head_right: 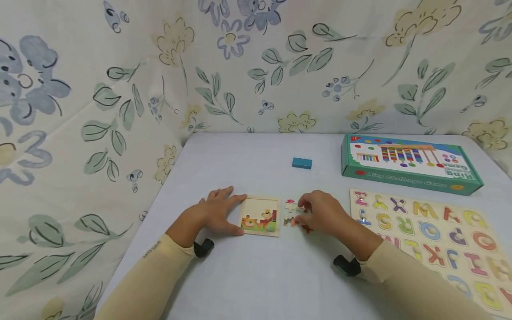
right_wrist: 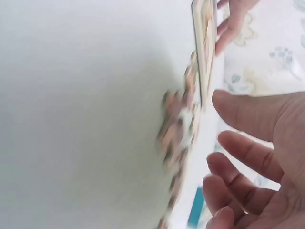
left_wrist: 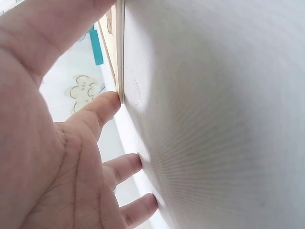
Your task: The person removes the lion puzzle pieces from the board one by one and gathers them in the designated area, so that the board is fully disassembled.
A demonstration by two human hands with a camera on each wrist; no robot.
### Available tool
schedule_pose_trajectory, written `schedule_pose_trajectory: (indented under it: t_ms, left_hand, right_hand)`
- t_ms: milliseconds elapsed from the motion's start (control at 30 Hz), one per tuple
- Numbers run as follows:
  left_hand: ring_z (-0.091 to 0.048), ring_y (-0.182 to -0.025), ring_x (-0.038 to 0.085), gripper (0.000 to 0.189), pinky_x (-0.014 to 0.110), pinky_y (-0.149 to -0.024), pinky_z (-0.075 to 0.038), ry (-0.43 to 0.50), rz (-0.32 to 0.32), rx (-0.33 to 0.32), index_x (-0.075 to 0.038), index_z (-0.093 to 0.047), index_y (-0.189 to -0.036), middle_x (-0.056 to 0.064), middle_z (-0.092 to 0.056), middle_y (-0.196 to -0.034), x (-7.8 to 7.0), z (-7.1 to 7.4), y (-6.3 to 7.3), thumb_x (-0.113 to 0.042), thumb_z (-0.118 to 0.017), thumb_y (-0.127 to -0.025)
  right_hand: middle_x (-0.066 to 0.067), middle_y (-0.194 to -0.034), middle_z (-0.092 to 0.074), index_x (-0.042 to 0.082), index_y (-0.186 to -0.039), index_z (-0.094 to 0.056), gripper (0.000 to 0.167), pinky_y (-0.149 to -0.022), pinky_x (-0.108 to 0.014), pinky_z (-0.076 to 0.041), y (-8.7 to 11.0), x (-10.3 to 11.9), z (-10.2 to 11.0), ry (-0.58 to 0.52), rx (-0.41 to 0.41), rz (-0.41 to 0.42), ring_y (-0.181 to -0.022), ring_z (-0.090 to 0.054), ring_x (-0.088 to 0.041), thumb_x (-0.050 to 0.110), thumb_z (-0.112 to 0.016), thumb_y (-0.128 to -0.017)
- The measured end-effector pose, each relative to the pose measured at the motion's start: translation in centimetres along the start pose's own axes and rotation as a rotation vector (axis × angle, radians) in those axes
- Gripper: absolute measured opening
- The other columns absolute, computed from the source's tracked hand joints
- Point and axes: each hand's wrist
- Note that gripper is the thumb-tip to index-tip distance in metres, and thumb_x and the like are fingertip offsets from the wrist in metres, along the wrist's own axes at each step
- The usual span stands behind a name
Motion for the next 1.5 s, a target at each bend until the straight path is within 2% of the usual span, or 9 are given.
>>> schedule_pose_trajectory:
  t_ms: [167,367,633,867,967,1167,1333,1400,1500]
  left_hand:
    - [-0.008,-0.157,0.040,0.103,0.075,-0.117,-0.014,-0.005,0.005,0.001,-0.044,-0.028,-0.160,0.005,-0.009,-0.173,0.3,-0.2,-0.2,-0.067,-0.081,-0.074]
    - [-0.007,-0.158,0.040,0.103,0.074,-0.118,-0.014,-0.007,0.003,0.006,-0.046,-0.028,-0.160,0.004,-0.009,-0.173,0.2,-0.2,-0.4,-0.069,-0.080,-0.074]
    - [-0.007,-0.158,0.039,0.102,0.073,-0.118,-0.014,-0.022,0.014,0.010,-0.047,-0.026,-0.160,0.003,-0.008,-0.173,-0.1,0.1,-0.1,-0.069,-0.079,-0.075]
    - [-0.007,-0.158,0.039,0.102,0.073,-0.118,-0.015,-0.023,0.013,0.009,-0.047,-0.026,-0.160,0.003,-0.008,-0.173,-0.1,0.0,-0.2,-0.068,-0.079,-0.076]
    - [-0.007,-0.158,0.039,0.102,0.073,-0.118,-0.015,-0.020,0.009,0.010,-0.046,-0.026,-0.160,0.004,-0.008,-0.173,0.0,0.0,-0.2,-0.068,-0.079,-0.076]
    - [-0.007,-0.158,0.039,0.102,0.073,-0.118,-0.014,-0.021,0.004,0.009,-0.046,-0.026,-0.160,0.004,-0.008,-0.173,0.0,0.0,-0.2,-0.068,-0.079,-0.076]
    - [-0.007,-0.158,0.039,0.102,0.073,-0.118,-0.014,-0.025,0.004,0.011,-0.046,-0.026,-0.160,0.004,-0.007,-0.173,-0.1,0.0,-0.2,-0.068,-0.079,-0.076]
    - [-0.006,-0.158,0.040,0.102,0.074,-0.118,-0.014,-0.025,0.003,0.014,-0.045,-0.026,-0.161,0.004,-0.007,-0.173,-0.1,0.0,-0.2,-0.068,-0.079,-0.076]
    - [-0.006,-0.158,0.040,0.103,0.074,-0.118,-0.014,-0.026,-0.002,0.012,-0.044,-0.025,-0.161,0.005,-0.007,-0.173,0.0,0.1,-0.1,-0.068,-0.079,-0.076]
  right_hand:
    - [-0.010,-0.120,-0.062,0.019,-0.119,-0.073,0.042,-0.092,-0.048,-0.055,-1.5,2.3,-1.2,0.055,0.024,0.053,-0.111,-0.056,-0.030,0.036,-0.086,-0.083]
    - [-0.008,-0.121,-0.060,0.026,-0.119,-0.075,0.044,-0.089,-0.047,-0.049,-2.4,4.5,-2.8,0.162,0.033,0.146,-0.110,-0.051,-0.030,0.038,-0.089,-0.079]
    - [-0.006,-0.123,-0.058,0.026,-0.116,-0.075,0.039,-0.091,-0.049,-0.046,-2.5,6.0,-3.1,0.190,0.060,0.139,-0.113,-0.048,-0.030,0.030,-0.089,-0.080]
    - [-0.008,-0.126,-0.060,0.023,-0.116,-0.070,0.041,-0.095,-0.052,-0.045,-2.4,6.1,-3.2,0.142,0.051,0.139,-0.115,-0.048,-0.031,0.027,-0.090,-0.079]
    - [-0.004,-0.115,-0.065,0.019,-0.114,-0.069,0.041,-0.093,-0.048,-0.048,-2.5,6.1,-3.3,0.100,0.038,0.146,-0.107,-0.053,-0.026,0.024,-0.090,-0.080]
    - [0.006,-0.086,-0.064,0.019,-0.095,-0.068,0.015,-0.082,-0.033,-0.053,-2.5,5.7,-3.1,-0.081,0.035,0.147,-0.086,-0.057,-0.016,0.011,-0.079,-0.090]
    - [0.007,-0.085,-0.067,0.021,-0.094,-0.069,0.013,-0.074,-0.029,-0.053,-2.1,5.1,-2.2,-0.133,0.005,0.175,-0.082,-0.058,-0.014,0.011,-0.077,-0.092]
    - [0.005,-0.086,-0.067,0.021,-0.096,-0.069,0.012,-0.065,-0.029,-0.054,-1.6,4.6,-1.4,-0.167,0.010,0.158,-0.076,-0.061,-0.015,0.011,-0.076,-0.093]
    - [0.002,-0.087,-0.066,0.019,-0.099,-0.069,0.011,-0.060,-0.028,-0.053,-0.7,3.3,-0.1,-0.171,0.007,0.137,-0.074,-0.061,-0.017,0.011,-0.075,-0.094]
Point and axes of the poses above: each hand's wrist, its own y-axis away from the middle knuckle, its own z-axis out of the back of the hand, x = y × z
